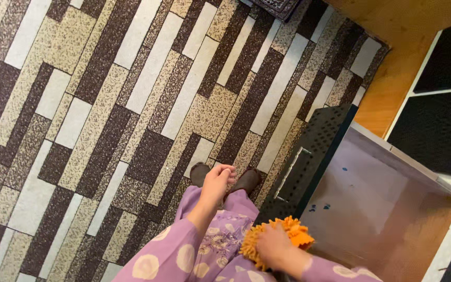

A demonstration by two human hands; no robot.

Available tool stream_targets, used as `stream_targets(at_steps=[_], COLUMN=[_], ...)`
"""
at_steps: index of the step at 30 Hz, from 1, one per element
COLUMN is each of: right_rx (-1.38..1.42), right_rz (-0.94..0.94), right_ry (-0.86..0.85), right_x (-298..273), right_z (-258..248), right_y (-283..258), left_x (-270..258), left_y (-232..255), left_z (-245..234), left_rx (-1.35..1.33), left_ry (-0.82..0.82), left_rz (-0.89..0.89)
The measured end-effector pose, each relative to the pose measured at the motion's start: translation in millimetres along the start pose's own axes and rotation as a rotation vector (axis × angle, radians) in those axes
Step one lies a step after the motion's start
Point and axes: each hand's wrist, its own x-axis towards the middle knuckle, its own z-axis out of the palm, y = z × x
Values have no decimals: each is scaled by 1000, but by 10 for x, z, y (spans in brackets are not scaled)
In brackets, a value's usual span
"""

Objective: The person wipes the exterior and interior of a drawer with a cloth and removes small items from the drawer by hand.

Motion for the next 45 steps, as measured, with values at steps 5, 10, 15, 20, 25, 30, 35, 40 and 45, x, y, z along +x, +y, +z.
stream_targets(at_steps=[5,10,15,20,25,30,35,40,45], right_rx=[-47,-157,-59,-89,172,-263,236,588,675], right_rz=[391,718,881,616,516,611,886,970,928], right_ry=[-44,101,61,151,248,488,504,584,601], right_x=[77,76,330,291,88,70,-153,-50,-96], right_z=[-420,-1438,-1505,-454,-78,-718,-1781,-1531,-515], right_y=[1060,2845,2934,1220,-72,1068,2673,2268,616], left_x=[-80,-136,-166,-153,-12,60,326,538,602], left_y=[156,169,149,273,383,543,197,-155,-177], left_z=[-43,-37,-195,-259,-61,-74,-453,-691,-520], left_rx=[63,101,89,92,144,206,186,209,146], left_ry=[6,15,4,9,-44,-55,-58,-40,-72], left_rz=[-21,-34,-20,-126,-101,-121,-98,-164,-263])
